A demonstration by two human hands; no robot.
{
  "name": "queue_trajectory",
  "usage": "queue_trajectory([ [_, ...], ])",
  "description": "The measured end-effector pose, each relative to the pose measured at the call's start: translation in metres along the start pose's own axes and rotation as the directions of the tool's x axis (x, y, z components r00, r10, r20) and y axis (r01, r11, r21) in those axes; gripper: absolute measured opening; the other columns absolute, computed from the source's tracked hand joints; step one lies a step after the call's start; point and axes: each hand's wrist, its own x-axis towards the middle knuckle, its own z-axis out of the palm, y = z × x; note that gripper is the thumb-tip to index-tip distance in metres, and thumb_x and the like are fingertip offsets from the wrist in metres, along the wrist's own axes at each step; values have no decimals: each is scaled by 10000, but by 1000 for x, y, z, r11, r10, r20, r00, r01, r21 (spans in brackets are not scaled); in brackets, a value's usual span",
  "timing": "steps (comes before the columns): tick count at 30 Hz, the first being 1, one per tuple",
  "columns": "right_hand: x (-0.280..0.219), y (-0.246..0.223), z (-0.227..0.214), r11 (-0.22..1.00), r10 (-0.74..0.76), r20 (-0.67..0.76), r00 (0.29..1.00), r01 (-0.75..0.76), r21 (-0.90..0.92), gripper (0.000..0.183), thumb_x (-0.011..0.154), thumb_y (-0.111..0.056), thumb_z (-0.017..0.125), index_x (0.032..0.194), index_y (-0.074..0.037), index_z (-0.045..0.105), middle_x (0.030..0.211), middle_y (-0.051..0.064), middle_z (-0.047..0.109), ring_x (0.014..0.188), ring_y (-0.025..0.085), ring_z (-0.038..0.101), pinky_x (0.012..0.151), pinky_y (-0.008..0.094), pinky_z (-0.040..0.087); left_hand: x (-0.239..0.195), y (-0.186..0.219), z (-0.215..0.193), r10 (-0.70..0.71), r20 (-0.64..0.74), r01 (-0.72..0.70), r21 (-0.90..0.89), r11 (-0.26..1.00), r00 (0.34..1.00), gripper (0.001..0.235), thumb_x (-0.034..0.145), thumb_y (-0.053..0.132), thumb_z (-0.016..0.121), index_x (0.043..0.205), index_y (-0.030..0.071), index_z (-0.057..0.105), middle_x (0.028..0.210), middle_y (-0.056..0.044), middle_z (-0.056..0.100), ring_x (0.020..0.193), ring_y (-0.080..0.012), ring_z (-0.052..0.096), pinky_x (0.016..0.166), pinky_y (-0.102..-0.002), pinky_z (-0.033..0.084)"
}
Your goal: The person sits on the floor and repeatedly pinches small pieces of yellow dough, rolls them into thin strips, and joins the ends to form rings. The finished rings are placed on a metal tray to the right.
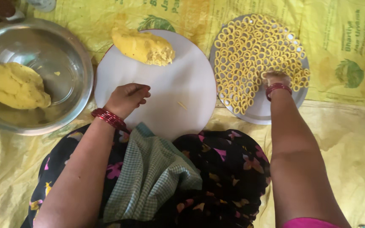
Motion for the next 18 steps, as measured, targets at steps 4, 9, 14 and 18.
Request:
queue_trajectory([
  [4,12,0,7,999,5,-59,998,-8,-43,109,922,-112,769,996,-50,718,795,50,649,604,136,574,522,297,457,1,-2,-4,8,-15,-8,5,1000,1000,367,953,273,607,1223,52,721,1015,-25,778,854,-120,715,778,-277,571],
  [9,11,3,5,998,-11,-111,994,4,-68,110,929,-125,750,997,-47,712,803,50,660,615,135,595,535,295,485,4,-3,-6,-30,-33,30,-6,1000,999,362,958,286,618,1212,50,723,1013,-23,767,854,-122,709,775,-283,562],
  [14,7,2,8,997,-30,-131,991,21,-71,116,935,-138,731,998,-44,705,811,50,671,626,134,617,548,292,513,2,-3,-7,-6,-21,6,4,1000,1000,368,953,284,617,1225,57,716,1019,-17,771,859,-116,711,787,-274,563],
  [18,5,0,10,997,-46,-145,988,36,-65,123,941,-148,716,999,-41,700,818,50,680,635,133,633,558,289,535,1,-4,-7,-2,-28,2,11,1000,1000,372,946,277,619,1226,53,715,1016,-19,769,852,-120,710,784,-278,562],
])
